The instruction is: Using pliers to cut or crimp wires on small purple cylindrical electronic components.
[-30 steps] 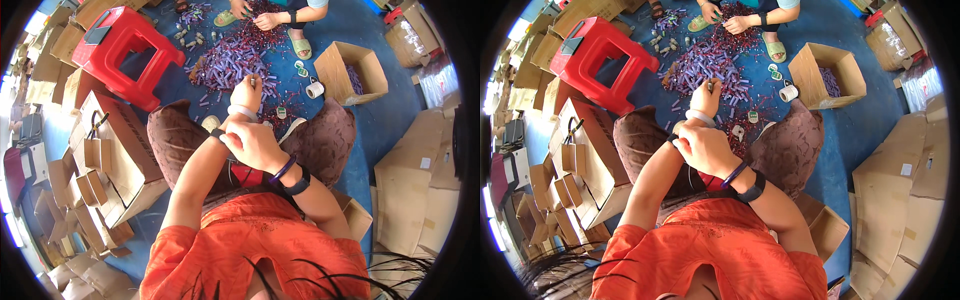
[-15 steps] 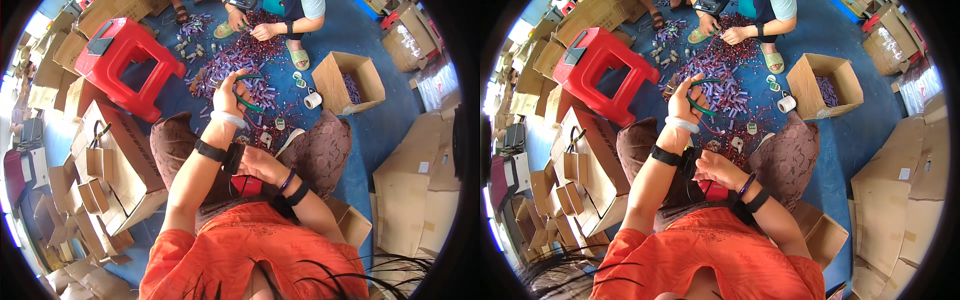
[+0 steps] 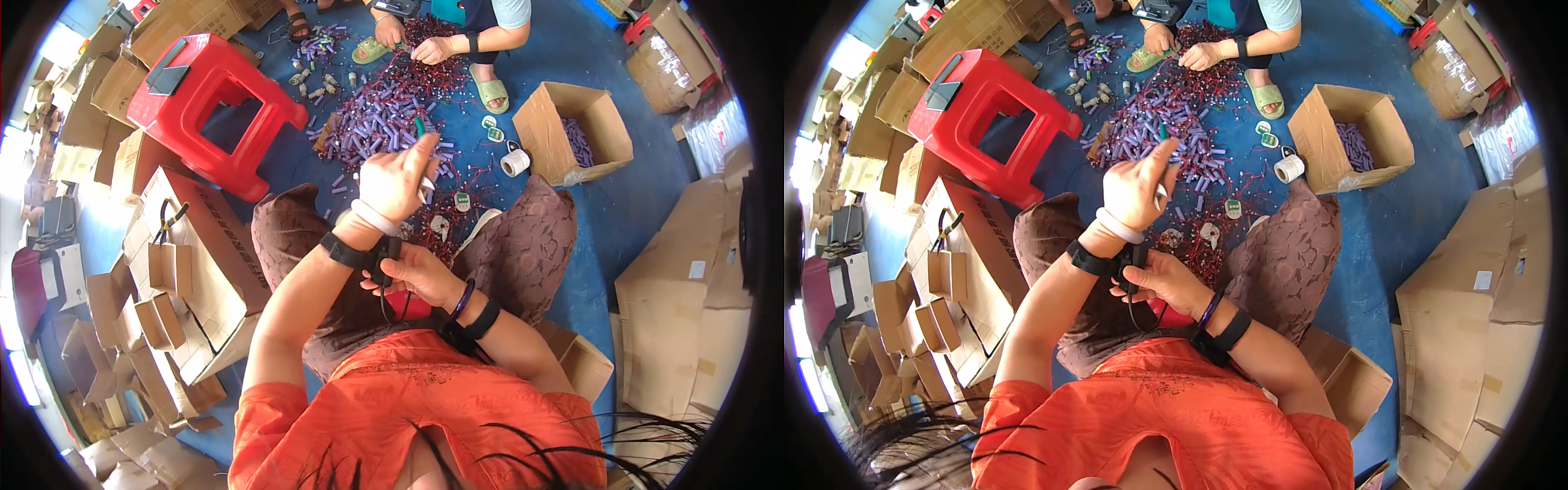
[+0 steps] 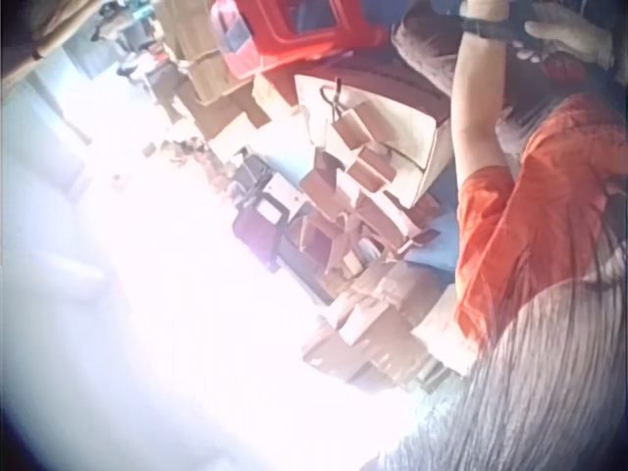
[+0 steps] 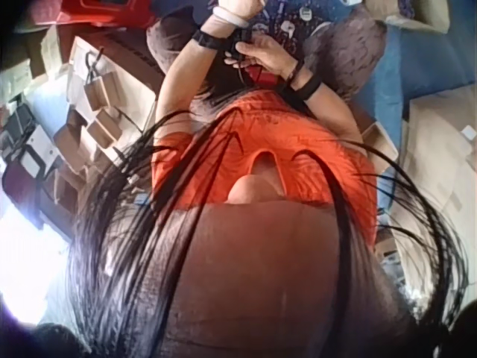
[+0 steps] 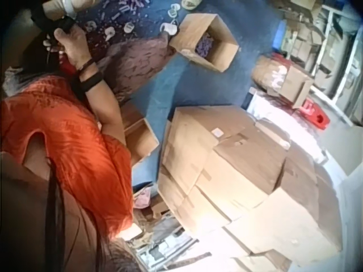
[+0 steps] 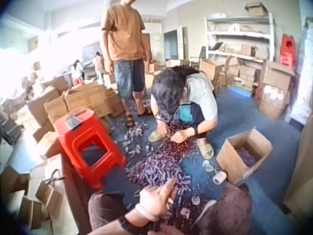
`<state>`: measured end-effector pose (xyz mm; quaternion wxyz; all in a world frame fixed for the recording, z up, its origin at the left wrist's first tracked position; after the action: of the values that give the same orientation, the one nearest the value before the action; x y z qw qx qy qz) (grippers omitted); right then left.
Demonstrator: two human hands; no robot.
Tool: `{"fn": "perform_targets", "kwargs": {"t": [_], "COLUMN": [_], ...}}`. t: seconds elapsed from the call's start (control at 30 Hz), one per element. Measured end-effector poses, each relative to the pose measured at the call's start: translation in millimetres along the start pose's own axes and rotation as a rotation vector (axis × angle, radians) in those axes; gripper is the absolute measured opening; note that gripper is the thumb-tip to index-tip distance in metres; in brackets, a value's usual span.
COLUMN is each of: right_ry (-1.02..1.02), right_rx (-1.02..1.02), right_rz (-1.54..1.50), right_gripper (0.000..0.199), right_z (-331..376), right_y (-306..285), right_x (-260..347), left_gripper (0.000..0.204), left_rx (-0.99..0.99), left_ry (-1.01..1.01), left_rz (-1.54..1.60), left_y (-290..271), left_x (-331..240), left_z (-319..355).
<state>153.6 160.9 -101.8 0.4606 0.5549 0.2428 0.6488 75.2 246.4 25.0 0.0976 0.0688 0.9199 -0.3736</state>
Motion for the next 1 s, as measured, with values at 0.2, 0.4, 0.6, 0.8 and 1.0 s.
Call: {"fn": "perform_targets", "kwargs": {"t": [0.2,0.4,0.6,0.8,1.0], "right_ry": [-0.042,0.001,-0.08,-0.298,-0.639], "right_rx": [-0.013,-0.089,-0.116,-0.29,-0.26], "right_rz": [-0.016,0.066,0.782,0.923,1.213], "right_gripper": [0.04,0.038,0.028,0.018,0.013], "right_z": [2,7,3,24,17], "right_y": [1,-12,-37,-34,15], "right_x": [4,15,50,155,248], "left_gripper": [0.026,0.026,0.026,0.023,0.021], "left_rx": [-0.251,-0.276,0.0,0.354,0.596], "left_ry": [-0.779,-1.04,-0.523,-0.663,-0.589], "left_rz": [0.488,0.751,0.375,0.889,1.065], "left_y": [15,22,0,14,59], "left_x": [87,107,54,17,2], "left_z": [34,84,38,20,22]}}
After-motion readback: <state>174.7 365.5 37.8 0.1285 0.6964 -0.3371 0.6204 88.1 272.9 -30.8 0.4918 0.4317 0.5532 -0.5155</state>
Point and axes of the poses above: each hand's wrist, its own z-axis away from the middle knuckle, its own y-axis out of the palm, x = y × z, the point moved 9 cm from there along -z, towards the middle knuckle, and after that the axes turned 12 degrees about -z, right-handed, at the moved point
